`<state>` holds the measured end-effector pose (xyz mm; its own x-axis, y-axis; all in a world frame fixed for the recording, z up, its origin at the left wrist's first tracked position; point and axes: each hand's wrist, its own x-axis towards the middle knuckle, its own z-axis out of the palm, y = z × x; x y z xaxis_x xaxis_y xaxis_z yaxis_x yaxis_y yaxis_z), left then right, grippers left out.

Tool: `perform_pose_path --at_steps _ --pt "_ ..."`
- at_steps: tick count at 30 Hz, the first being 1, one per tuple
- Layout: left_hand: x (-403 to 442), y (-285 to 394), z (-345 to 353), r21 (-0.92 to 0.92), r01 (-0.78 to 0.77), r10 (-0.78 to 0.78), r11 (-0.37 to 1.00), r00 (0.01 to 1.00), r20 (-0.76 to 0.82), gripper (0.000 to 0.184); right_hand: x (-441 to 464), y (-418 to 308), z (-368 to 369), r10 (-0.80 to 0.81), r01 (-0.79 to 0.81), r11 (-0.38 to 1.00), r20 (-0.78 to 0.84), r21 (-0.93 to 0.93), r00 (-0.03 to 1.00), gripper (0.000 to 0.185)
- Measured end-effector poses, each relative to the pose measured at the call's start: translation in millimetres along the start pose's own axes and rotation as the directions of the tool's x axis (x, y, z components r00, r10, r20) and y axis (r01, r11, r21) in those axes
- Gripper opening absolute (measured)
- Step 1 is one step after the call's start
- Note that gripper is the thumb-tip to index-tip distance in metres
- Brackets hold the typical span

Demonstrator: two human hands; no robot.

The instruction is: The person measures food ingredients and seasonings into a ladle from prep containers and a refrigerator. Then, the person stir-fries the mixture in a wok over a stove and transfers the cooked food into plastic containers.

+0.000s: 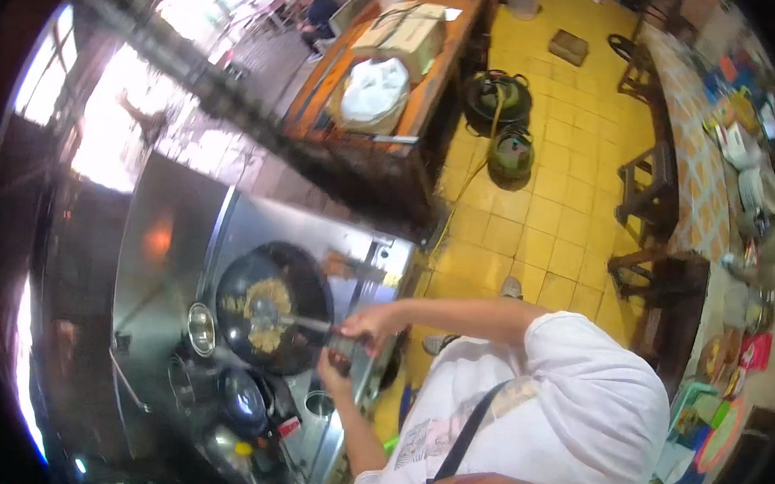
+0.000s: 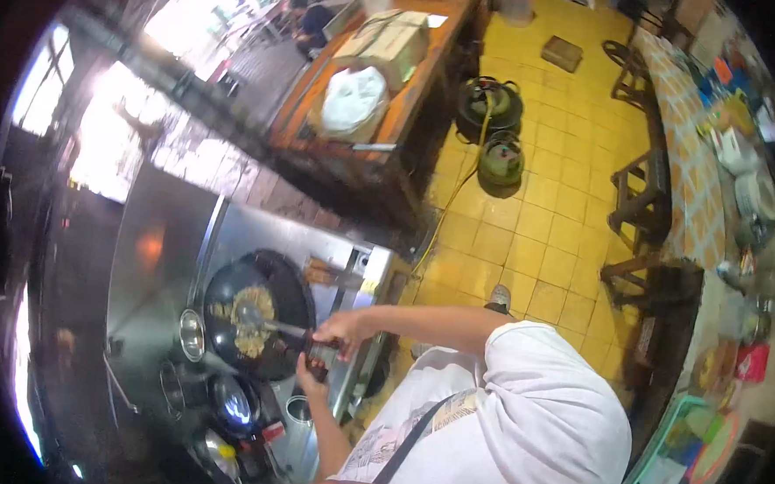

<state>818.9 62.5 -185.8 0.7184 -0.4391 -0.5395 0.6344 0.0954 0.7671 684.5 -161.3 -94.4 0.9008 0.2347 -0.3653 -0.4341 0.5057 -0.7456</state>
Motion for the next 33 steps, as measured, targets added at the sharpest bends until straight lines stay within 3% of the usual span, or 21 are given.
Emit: perform_pose_path --at_steps 3,4,5,6,7,8,9,10,11,12,14,17,20,22,23,24,25,26,29,31,33 --pt "17.5 22.2 -6.7 0.010 0.071 -0.071 0.997 0.998 -0.002 0.021 -49.5 19.9 -42.2 -0.028 0.028 1.000 -0.090 -0.003 0.996 0.053" --pt "10.9 25.4 5.1 0.110 0.086 -0.069 0.990 0.987 -0.148 0.017 -69.5 29.0 -61.0 -0.019 0.011 0.998 -0.146 -0.058 0.989 0.055" --pt "29.9 19.3 -16.9 0.113 0.114 -0.107 0.987 0.992 -0.074 0.021 -99.7 34.9 -81.2 -0.009 -0.013 0.996 -0.232 -0.093 0.973 0.050" --pt "19.3 17.4 -11.7 0.102 0.051 -0.052 0.993 0.999 0.009 0.028 -131.8 43.9 -106.2 -0.017 -0.021 0.993 -0.331 -0.112 0.943 0.048" --pt "12.6 10.6 -18.0 0.398 -0.201 0.213 0.895 0.977 0.015 0.035 -165.5 58.4 -132.2 -0.027 -0.032 0.991 -0.425 -0.130 0.905 0.045" --pt "73.0 19.6 -71.6 0.362 0.196 -0.060 0.911 0.933 -0.355 0.042 -207.1 69.6 -160.6 -0.044 -0.038 0.989 -0.537 -0.140 0.843 0.043" --pt "47.1 16.7 -52.7 0.522 0.143 0.192 0.841 0.823 -0.534 0.043 -249.0 88.9 -189.9 -0.056 -0.052 0.987 -0.638 -0.150 0.768 0.040" --pt "24.2 14.0 -10.8 0.635 0.065 0.409 0.770 0.714 -0.568 0.043 -272.3 152.1 -247.2 -0.509 0.241 0.844 -0.570 -0.480 0.645 0.037" --pt "14.3 16.1 33.7 0.710 -0.009 0.552 0.704 0.636 -0.539 0.044 -328.6 133.4 -236.8 -0.033 0.245 0.965 -0.880 0.096 0.474 0.032" --pt "12.8 19.2 77.1 0.763 -0.092 0.657 0.640 0.581 -0.481 0.045 -364.9 162.5 -273.0 0.018 0.268 0.955 -0.930 0.124 0.368 0.024" --pt "11.5 26.2 169.7 0.816 -0.289 0.814 0.500 0.477 -0.330 0.046 -466.8 162.9 -269.6 0.122 0.365 0.925 -0.992 0.105 -0.025 0.014" --pt "5.6 23.7 323.4 0.737 -0.600 0.921 0.311 0.382 -0.077 0.047 -600.6 155.4 -268.4 0.160 0.472 0.881 -0.914 -0.038 -0.372 0.012" --pt "-7.3 -3.8 489.8 0.434 -0.854 0.898 0.287 0.398 0.188 0.049 -726.3 148.7 -284.1 -0.004 0.251 0.952 -0.829 -0.174 -0.560 0.019" --pt "-33.5 -37.7 601.4 0.169 -0.862 0.792 0.479 0.507 0.342 0.052 -794.4 126.0 -281.8 -0.017 0.205 0.957 -0.748 -0.203 -0.664 0.026" --pt "-56.0 -58.0 660.7 0.045 -0.812 0.737 0.582 0.550 0.393 0.055 -828.0 116.1 -283.2 -0.068 0.131 0.965 -0.701 -0.226 -0.710 0.025" --pt "-86.0 -76.8 712.9 -0.275 -0.618 0.620 0.736 0.455 0.639 0.054 -859.5 107.6 -284.2 -0.073 0.089 0.975 -0.675 -0.202 -0.734 0.025" --pt "-122.4 -96.4 758.5 -0.469 -0.272 0.531 0.840 0.240 0.812 0.053 -889.2 100.5 -283.1 -0.077 0.050 0.983 -0.644 -0.176 -0.761 0.025" --pt "-160.9 -117.0 795.8 -0.488 -0.136 0.501 0.862 0.086 0.861 0.057 -917.1 94.9 -281.1 -0.104 0.027 0.977 -0.579 -0.213 -0.809 0.027" --pt "-264.0 -162.9 880.0 -0.309 0.348 0.419 0.885 -0.306 0.855 0.058 -978.1 94.4 -259.4 -0.082 0.018 0.974 -0.424 -0.225 -0.902 0.033" --pt "-322.0 -180.4 913.6 -0.090 0.565 0.360 0.820 -0.387 0.849 0.053 -1012.5 104.7 -247.3 -0.056 0.018 0.976 -0.330 -0.218 -0.942 0.038" --pt "-371.6 -193.0 942.1 0.119 0.793 0.389 0.598 -0.417 0.821 0.043 -1050.4 126.6 -234.4 -0.081 -0.054 0.992 -0.240 -0.114 -0.967 0.039"
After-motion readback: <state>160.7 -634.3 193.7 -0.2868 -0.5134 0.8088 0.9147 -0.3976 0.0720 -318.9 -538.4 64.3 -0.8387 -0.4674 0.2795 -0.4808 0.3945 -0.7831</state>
